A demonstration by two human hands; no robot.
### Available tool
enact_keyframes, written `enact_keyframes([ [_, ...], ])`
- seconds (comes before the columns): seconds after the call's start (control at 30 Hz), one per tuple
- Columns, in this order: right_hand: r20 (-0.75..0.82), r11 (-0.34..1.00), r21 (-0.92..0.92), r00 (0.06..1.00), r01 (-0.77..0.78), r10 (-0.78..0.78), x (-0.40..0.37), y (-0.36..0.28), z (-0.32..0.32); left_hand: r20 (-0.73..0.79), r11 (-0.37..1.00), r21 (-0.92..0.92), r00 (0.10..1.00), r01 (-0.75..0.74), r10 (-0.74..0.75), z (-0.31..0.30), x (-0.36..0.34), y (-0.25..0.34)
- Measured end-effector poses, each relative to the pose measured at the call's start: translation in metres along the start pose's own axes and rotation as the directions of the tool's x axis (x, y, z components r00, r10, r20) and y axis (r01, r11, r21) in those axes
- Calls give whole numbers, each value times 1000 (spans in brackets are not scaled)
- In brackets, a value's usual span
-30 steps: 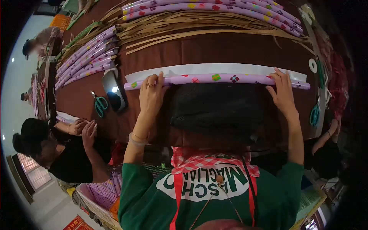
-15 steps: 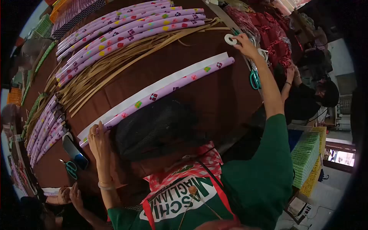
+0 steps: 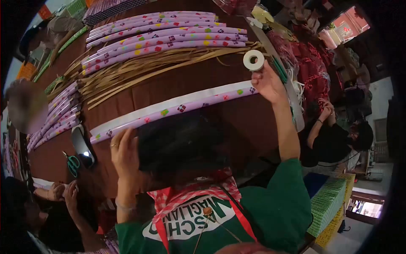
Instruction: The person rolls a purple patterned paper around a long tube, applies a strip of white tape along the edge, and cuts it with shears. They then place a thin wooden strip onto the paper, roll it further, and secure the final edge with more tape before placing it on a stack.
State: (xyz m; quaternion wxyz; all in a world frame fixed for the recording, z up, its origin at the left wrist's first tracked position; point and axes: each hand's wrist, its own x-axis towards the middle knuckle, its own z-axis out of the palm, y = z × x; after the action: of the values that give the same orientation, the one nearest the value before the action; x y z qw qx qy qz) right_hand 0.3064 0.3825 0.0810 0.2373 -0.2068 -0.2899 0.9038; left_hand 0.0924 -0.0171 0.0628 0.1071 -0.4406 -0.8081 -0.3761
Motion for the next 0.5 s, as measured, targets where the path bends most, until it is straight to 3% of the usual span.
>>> enact_keyframes([
  [0.03,35,999,15,998,-52,52,-17,20,28,17,989,-134,998,58,-56,5,2,24],
  [0.07,73,994,28,992,-106,104,-31,40,50,23,973,-230,1000,13,-8,13,6,44],
  [0.1,115,985,50,981,-165,159,-41,61,64,165,921,-381,986,83,-21,17,9,59],
  [0.13,158,971,72,964,-230,216,-50,82,77,291,631,-705,944,322,-156,33,4,69],
  [0.17,205,936,137,934,-324,293,-58,97,92,461,289,-800,847,526,-265,38,5,83],
  [0.23,145,939,38,932,-342,333,-69,131,103,645,-215,-764,728,609,-232,42,10,88],
  [0.3,151,910,-363,951,-201,271,-80,165,105,634,-174,-773,736,610,-239,45,-2,81],
  [0.33,159,819,-563,957,-113,241,-86,178,107,653,-73,-739,685,670,-324,43,-11,74],
  [0.37,201,765,-643,955,-39,218,-99,179,116,681,-129,-720,659,681,-319,37,-19,68],
  [0.4,296,571,-790,954,223,38,-106,183,114,707,-182,-700,635,691,-310,28,-27,63],
  [0.43,431,295,-846,895,445,-114,-107,184,110,753,-182,-646,579,742,-313,19,-33,59],
  [0.5,683,59,-720,721,692,-114,-102,174,120,801,-155,-583,533,798,-271,4,-40,57],
])
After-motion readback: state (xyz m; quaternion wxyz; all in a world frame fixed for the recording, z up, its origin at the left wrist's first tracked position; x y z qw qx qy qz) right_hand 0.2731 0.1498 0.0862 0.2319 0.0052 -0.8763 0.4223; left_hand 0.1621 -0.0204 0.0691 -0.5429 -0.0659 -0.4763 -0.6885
